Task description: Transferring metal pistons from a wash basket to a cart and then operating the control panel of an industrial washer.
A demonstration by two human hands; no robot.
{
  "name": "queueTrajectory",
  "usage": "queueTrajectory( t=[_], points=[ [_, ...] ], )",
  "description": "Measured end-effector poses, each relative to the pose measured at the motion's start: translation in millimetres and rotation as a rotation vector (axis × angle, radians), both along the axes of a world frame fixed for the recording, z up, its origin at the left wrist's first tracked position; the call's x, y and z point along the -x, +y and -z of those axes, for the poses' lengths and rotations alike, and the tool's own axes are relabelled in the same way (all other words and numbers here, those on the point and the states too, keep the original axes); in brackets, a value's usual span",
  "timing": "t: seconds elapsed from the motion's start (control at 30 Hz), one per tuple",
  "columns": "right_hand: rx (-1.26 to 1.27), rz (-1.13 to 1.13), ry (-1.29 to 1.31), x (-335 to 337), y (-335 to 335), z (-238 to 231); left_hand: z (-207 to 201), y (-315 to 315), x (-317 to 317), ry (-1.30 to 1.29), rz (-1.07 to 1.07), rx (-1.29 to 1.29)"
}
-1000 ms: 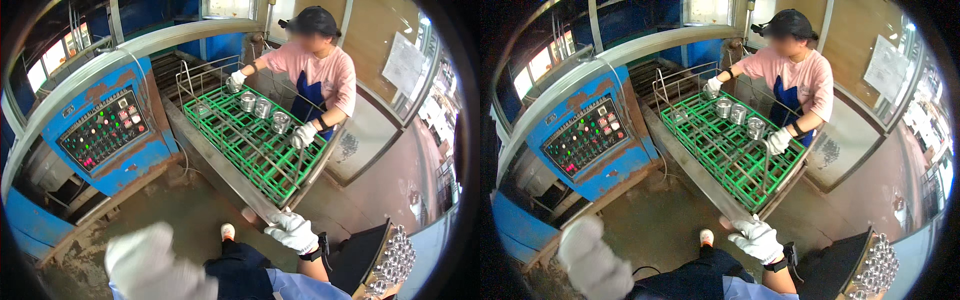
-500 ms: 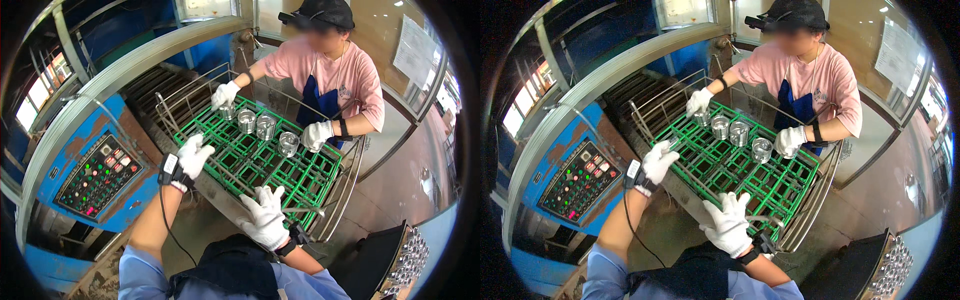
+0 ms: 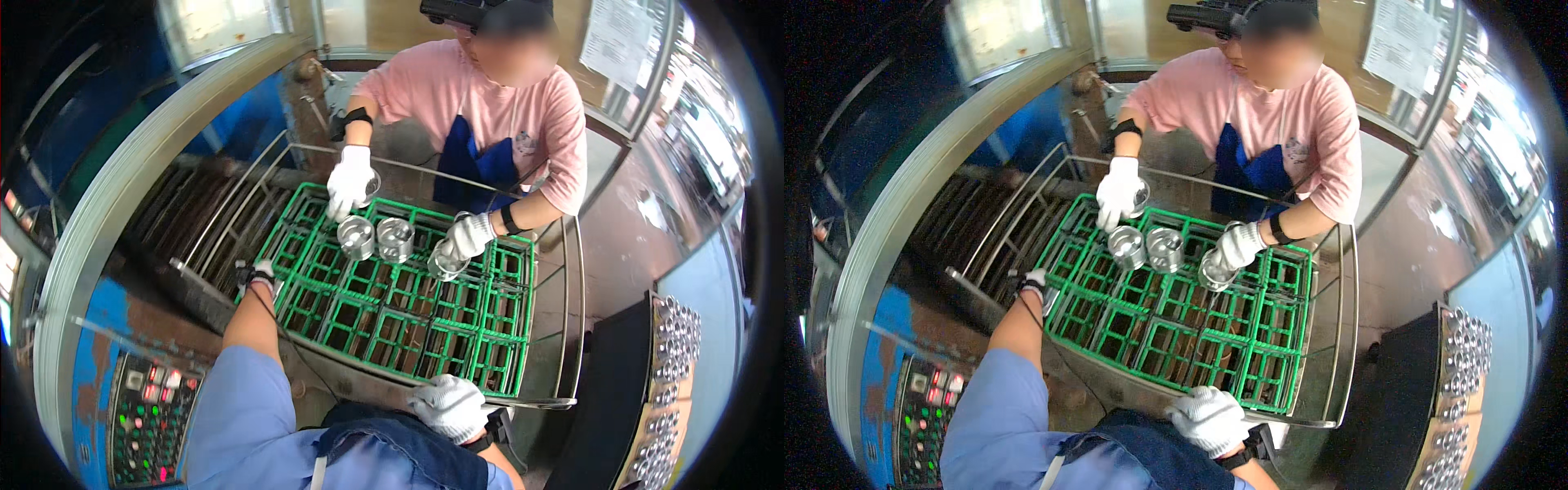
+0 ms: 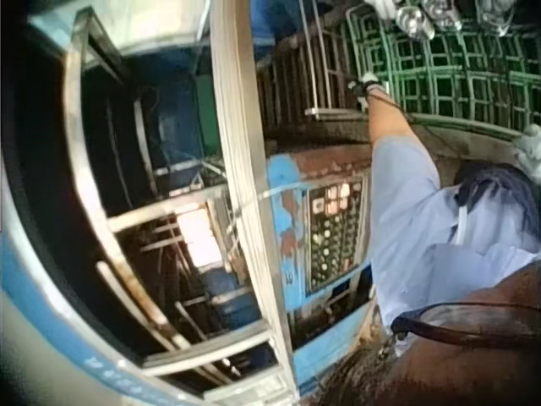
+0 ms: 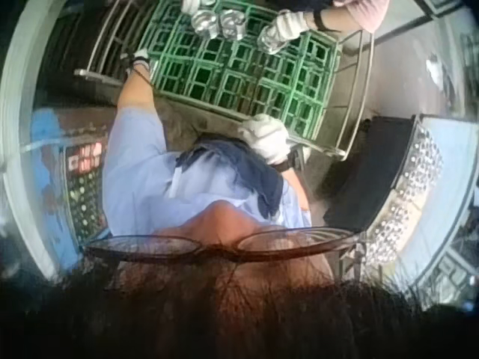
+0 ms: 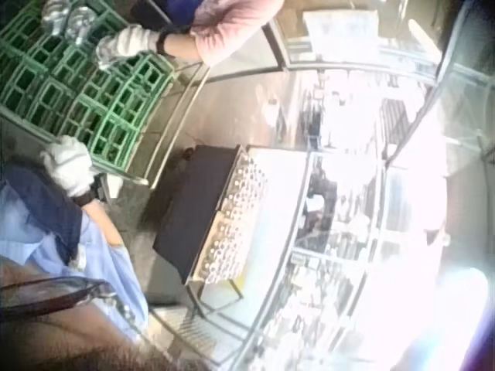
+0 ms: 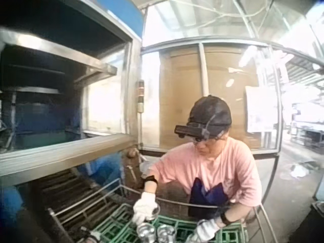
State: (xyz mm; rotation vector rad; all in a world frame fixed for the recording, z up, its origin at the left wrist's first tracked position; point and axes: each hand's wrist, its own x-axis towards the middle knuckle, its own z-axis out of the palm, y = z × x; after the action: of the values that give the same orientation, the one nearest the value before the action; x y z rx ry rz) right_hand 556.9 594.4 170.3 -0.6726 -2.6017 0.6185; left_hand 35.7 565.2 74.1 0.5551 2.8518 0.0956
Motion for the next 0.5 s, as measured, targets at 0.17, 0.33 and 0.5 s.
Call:
queueTrajectory(
  t=[0.17,0.33,0.5],
  points=[
    [-0.024,0.098,-0.045,3.5,-5.1,1.2,62.7,5.6,42.1,-0.041,0.205,0.331],
    [-0.067,0.189,-0.016,6.6,-10.8,15.7,100.4,4.8,69.6,-0.059,0.386,0.536],
    [-0.06,0.175,-0.067,0.5,-14.5,29.2,114.8,20.4,91.9,-0.013,0.596,0.62]
  ],
)
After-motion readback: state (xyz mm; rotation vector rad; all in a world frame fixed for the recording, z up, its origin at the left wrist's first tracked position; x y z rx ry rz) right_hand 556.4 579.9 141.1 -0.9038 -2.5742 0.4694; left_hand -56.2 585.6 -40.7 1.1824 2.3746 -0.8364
